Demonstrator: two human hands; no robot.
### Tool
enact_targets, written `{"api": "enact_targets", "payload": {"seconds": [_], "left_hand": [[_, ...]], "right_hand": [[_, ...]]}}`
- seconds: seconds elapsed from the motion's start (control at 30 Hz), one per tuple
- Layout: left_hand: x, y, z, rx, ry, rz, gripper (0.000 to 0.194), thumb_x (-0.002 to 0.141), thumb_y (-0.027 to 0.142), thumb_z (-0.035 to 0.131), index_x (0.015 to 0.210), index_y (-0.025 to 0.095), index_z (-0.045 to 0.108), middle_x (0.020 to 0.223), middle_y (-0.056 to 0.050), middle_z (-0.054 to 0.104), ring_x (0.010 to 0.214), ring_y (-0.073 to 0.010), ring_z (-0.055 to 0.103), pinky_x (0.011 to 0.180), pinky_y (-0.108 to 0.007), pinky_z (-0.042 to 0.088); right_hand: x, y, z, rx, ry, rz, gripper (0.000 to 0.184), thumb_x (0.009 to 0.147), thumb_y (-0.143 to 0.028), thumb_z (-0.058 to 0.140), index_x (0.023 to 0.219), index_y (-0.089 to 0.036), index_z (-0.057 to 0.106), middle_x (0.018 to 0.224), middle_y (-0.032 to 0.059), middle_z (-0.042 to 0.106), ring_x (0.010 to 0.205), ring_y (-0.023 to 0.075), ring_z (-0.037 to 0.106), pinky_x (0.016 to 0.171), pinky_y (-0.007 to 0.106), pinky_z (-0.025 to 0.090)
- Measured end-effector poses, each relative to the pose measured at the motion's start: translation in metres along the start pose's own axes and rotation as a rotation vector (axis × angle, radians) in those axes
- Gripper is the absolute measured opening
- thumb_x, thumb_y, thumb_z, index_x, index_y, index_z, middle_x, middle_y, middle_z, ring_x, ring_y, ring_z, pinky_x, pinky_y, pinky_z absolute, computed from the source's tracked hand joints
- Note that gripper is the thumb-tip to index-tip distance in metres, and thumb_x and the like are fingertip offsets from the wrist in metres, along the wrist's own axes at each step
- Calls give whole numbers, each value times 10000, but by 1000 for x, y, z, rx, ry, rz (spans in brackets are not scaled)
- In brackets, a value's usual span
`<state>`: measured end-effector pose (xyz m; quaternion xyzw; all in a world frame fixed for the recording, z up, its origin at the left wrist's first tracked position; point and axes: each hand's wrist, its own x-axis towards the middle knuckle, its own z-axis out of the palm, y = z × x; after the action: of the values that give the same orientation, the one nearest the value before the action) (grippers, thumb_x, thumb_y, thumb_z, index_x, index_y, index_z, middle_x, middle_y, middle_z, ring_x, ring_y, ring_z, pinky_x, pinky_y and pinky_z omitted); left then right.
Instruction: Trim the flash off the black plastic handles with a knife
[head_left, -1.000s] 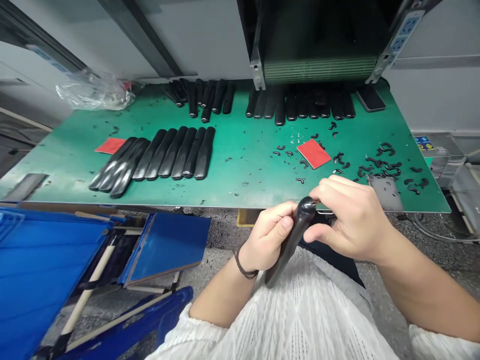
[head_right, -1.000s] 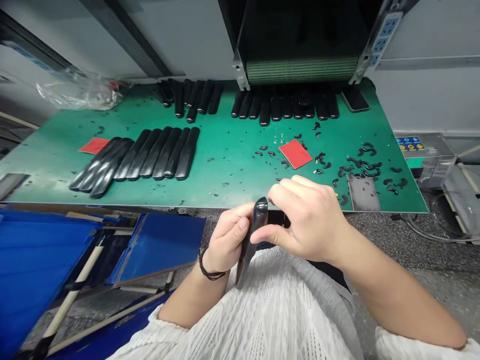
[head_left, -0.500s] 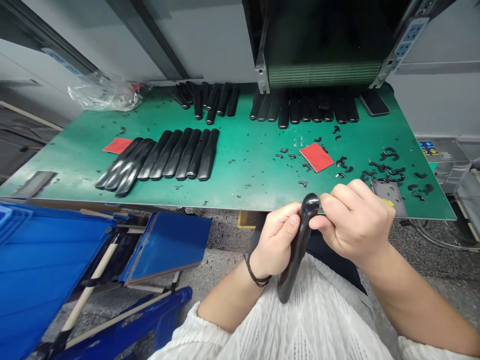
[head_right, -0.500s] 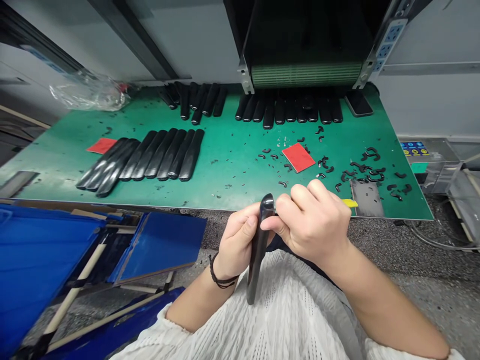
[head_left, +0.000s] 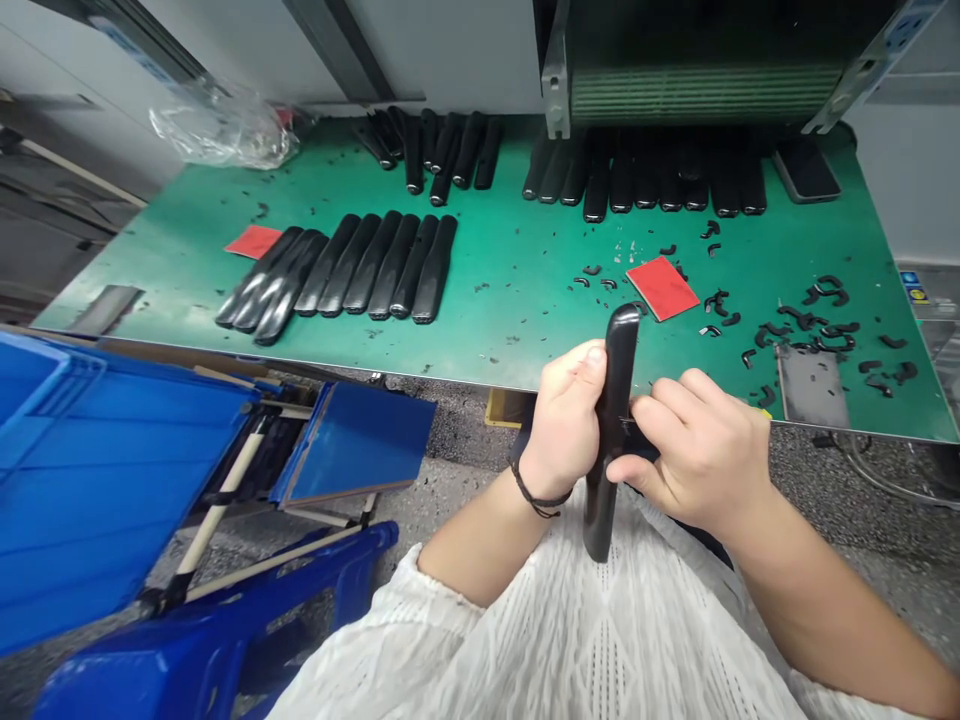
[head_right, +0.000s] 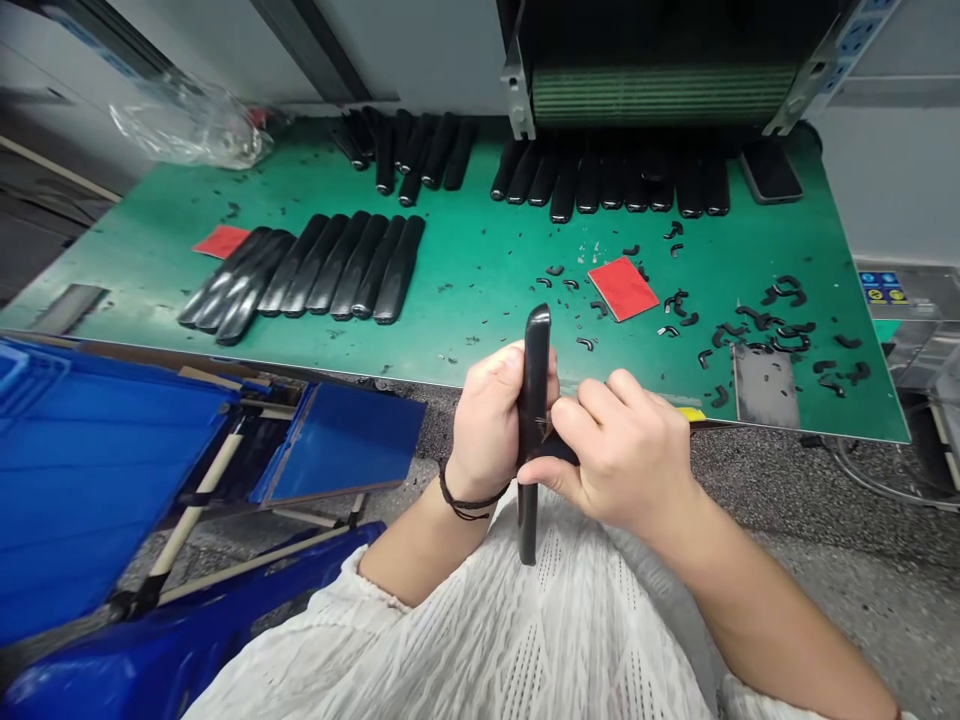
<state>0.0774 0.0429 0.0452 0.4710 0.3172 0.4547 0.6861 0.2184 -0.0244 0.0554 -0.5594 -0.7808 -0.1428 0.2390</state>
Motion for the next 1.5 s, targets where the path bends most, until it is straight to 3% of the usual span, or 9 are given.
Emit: {"api": "enact_targets", "payload": {"seconds": [0.3,0.5,0.87,1.13,1.33,1.43,1.5], "left_hand": [[10,-2,2,-45,134,-11,435,1001,609,536,854,201,576,613,32,443,508,-97,366,465,-254,332],[24,3,-3,-113,196,-37,501,983,658,541,800,193,575,604,28,470,484,-82,409,464,-237,361],[55,10,-17,-185,358,-96,575,966,722,498,813,177,597,553,23,471,442,-93,431,440,-239,366],[65,5,-28,-260,491,-94,502,1015,649,480,799,201,547,533,43,439,405,-89,384,413,-248,317],[70,-3,-39,-313,598,-90,427,1040,546,503,785,204,499,537,61,430,400,-79,415,398,-216,298],[78,-3,-54,-289,619,-52,418,1043,520,500,772,201,498,556,53,445,413,-89,428,409,-224,315],[86,1,-66,-181,631,14,393,1038,478,529,765,195,515,577,47,446,443,-94,434,433,-226,332]], "right_hand": [[-7,-5,4,75,-70,6,606,1030,-698,337,735,-213,550,701,21,496,727,183,365,594,330,205],[-7,-9,6,116,-126,-64,553,1045,-636,371,736,-212,549,695,22,496,725,182,369,596,327,206],[-11,-13,7,97,-193,-156,553,974,-708,498,721,-217,520,684,10,490,719,175,378,595,331,210],[-13,-15,7,-98,-104,-170,478,999,-615,537,724,-224,538,648,4,459,685,178,331,597,337,217],[-25,-14,16,-87,42,-179,360,917,-503,726,748,-225,571,591,-25,446,640,155,338,578,334,214],[-30,-3,18,84,117,-194,188,871,-309,794,908,-225,631,675,-27,584,664,144,447,602,308,316],[-30,7,20,131,75,-89,256,875,-195,766,1102,-215,651,758,-7,642,702,153,524,644,300,386]]}}
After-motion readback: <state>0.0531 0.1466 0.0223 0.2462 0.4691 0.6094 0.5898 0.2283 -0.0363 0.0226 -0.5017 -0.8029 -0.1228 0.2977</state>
